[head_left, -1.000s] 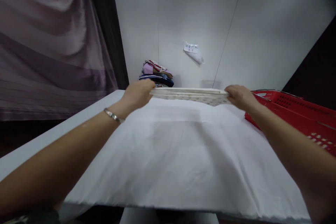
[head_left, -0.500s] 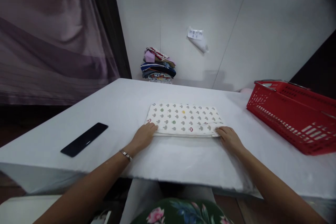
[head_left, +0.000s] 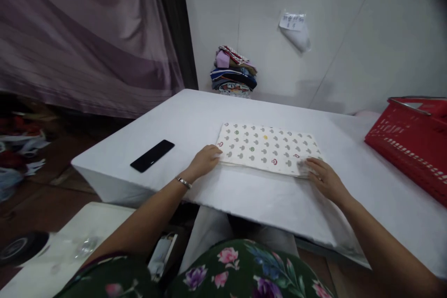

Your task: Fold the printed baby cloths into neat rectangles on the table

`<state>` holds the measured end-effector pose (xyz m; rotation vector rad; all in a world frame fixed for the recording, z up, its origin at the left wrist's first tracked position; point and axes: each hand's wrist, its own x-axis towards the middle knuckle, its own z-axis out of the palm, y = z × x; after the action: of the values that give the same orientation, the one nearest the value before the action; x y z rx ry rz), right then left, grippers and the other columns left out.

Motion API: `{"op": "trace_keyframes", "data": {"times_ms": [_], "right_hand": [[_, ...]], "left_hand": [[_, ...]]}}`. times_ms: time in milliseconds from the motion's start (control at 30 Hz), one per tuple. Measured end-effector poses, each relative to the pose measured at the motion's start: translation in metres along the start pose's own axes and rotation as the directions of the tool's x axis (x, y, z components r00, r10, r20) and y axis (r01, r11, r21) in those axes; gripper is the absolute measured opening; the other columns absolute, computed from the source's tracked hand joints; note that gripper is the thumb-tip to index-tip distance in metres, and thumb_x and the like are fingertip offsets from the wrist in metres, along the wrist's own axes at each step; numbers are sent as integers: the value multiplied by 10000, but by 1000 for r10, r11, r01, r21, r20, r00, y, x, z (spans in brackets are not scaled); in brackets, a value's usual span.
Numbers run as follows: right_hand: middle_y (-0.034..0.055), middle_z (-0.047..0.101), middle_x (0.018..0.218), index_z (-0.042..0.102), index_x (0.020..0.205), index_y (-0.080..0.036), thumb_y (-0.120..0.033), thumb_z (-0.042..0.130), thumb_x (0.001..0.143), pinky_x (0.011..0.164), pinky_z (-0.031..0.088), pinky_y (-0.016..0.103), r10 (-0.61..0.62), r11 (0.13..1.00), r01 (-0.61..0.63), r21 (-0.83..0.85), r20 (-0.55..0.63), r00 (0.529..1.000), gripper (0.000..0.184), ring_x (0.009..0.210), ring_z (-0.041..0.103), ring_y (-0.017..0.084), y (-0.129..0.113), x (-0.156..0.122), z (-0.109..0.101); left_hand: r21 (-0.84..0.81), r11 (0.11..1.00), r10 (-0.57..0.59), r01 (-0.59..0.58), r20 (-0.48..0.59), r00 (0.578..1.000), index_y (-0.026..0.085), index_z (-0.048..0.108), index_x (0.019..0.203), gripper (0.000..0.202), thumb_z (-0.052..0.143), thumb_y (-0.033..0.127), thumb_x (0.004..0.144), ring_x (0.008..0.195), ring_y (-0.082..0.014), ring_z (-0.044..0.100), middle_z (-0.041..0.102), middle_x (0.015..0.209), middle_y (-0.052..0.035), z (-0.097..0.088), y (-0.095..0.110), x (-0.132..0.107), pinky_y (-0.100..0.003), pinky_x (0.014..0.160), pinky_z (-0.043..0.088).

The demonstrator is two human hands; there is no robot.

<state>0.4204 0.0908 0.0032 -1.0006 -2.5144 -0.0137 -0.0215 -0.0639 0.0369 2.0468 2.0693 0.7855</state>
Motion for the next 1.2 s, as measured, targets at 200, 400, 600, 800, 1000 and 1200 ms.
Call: {"op": "trace_keyframes", "data": {"times_ms": [200,400,600,800,1000,1200], "right_hand": [[94,488,1383,542,1280,-204,-457,278,927,1022,346,513,145,976,-121,-180,128,981,509,1305,392,282,8,-11,28],[85,445,1419,526,1296,-215,-510,308,910,1054,311,503,140,987,-130,-97,106,985,534,1351,322,276,18,-19,26],[90,420,1435,506,1320,-246,-524,349,892,1053,285,542,141,989,-130,-72,180,973,534,1356,311,287,19,-26,17],[90,339,1480,436,1382,-229,-500,335,926,1093,237,506,178,984,-168,-61,235,955,539,1391,235,244,9,-25,9],[81,320,1491,473,1353,-232,-514,282,942,1109,165,530,227,974,-222,-51,213,950,534,1404,189,256,-11,2,0],[81,223,1532,387,1413,-211,-523,256,944,1120,134,486,245,968,-222,-113,264,933,578,1419,120,253,-31,67,11]], "left_hand": [[-86,992,-95,97,21,995,203,661,992,330,475,110,734,953,-160,575,621,1031,-36,-3,-14,-13,-293,843,482],[14,999,-41,41,23,999,227,640,1069,343,519,165,754,988,-169,554,577,1093,-38,2,-8,-19,-285,821,474],[173,984,-42,38,17,999,242,663,986,253,458,231,838,978,-175,556,598,1051,-30,1,-12,-16,-283,792,456],[160,980,-116,115,-3,993,255,663,1024,312,408,283,846,963,-169,577,631,1019,-16,4,-30,-22,-275,814,451],[138,973,-195,183,81,977,237,701,938,311,458,368,794,969,-197,607,635,1114,-24,-10,-9,3,-295,823,482],[218,974,-62,56,20,998,218,588,1219,486,382,494,876,1318,-247,373,463,1407,-76,17,31,52,-429,1093,270]]}}
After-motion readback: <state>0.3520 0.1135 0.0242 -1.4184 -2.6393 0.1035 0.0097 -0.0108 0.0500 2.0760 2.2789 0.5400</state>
